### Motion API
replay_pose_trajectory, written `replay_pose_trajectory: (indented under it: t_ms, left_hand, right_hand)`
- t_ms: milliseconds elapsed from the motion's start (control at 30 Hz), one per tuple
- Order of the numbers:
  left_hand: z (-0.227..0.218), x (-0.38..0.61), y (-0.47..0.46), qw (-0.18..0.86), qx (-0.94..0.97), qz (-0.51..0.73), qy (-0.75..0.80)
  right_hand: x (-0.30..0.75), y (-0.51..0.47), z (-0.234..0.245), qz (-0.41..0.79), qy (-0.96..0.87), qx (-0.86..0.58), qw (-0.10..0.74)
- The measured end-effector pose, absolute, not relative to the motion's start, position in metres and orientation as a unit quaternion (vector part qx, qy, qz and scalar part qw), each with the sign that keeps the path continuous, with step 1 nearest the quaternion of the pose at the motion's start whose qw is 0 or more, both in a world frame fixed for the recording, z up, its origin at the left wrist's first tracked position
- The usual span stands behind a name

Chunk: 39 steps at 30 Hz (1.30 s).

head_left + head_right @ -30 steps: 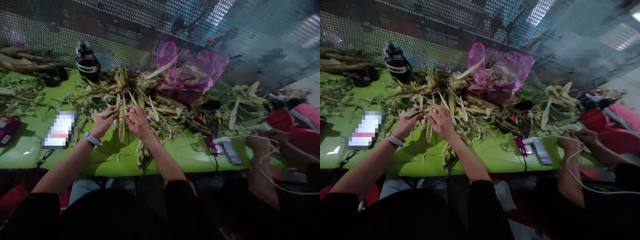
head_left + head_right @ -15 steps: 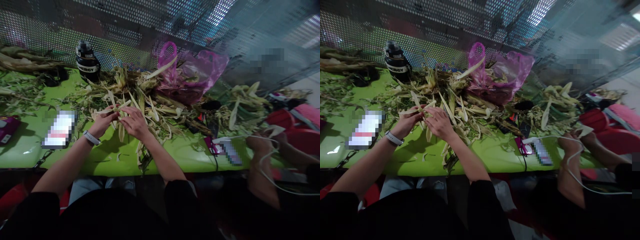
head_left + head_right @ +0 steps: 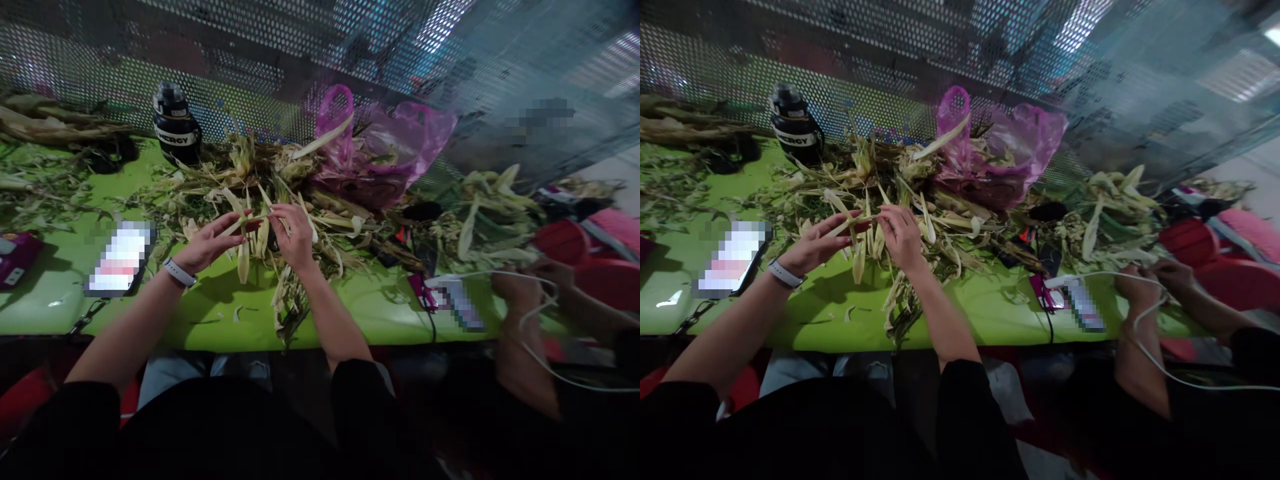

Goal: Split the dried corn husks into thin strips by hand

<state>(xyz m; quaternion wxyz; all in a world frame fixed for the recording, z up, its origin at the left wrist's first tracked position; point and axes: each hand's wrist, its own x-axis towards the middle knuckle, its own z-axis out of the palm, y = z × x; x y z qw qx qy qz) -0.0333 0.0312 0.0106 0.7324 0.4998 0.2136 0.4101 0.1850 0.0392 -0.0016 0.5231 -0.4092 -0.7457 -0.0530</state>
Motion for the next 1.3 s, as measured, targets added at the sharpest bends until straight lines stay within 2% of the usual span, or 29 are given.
replay_pose_trajectory:
  t_ms: [200, 533, 700, 767, 867, 967, 1033, 1200, 1300]
  left_hand:
    - [0.005, -0.03, 0.037, 0.78, 0.456, 0.377, 0.204]
    - [-0.007, -0.027, 0.033, 0.728, 0.528, 0.325, 0.29]
    - [-0.01, -0.022, 0.038, 0.702, 0.422, 0.491, 0.296]
    - [-0.008, -0.021, 0.04, 0.687, 0.392, 0.538, 0.291]
    - [-0.005, -0.022, 0.04, 0.658, 0.377, 0.579, 0.298]
    - [-0.004, -0.023, 0.04, 0.632, 0.381, 0.594, 0.32]
    - [-0.003, -0.023, 0.04, 0.615, 0.388, 0.596, 0.339]
    - [-0.004, -0.022, 0.041, 0.594, 0.4, 0.587, 0.378]
    - [-0.004, -0.021, 0.039, 0.617, 0.401, 0.57, 0.365]
  right_hand:
    - [0.185, 0.038, 0.0, -0.034, -0.742, -0.424, 0.519]
    - [0.177, 0.035, -0.005, -0.034, -0.766, -0.406, 0.497]
    - [0.174, 0.025, 0.002, -0.065, -0.733, -0.444, 0.511]
    - [0.169, 0.019, 0.004, -0.017, -0.761, -0.449, 0.467]
    - [0.155, 0.011, -0.002, 0.134, -0.8, -0.457, 0.364]
    - [0.144, 0.009, -0.011, 0.217, -0.793, -0.46, 0.336]
    - [0.141, 0.01, -0.015, 0.189, -0.8, -0.444, 0.357]
    - [0.146, 0.015, -0.01, -0.014, -0.805, -0.44, 0.398]
    - [0.15, 0.018, -0.007, -0.056, -0.792, -0.438, 0.422]
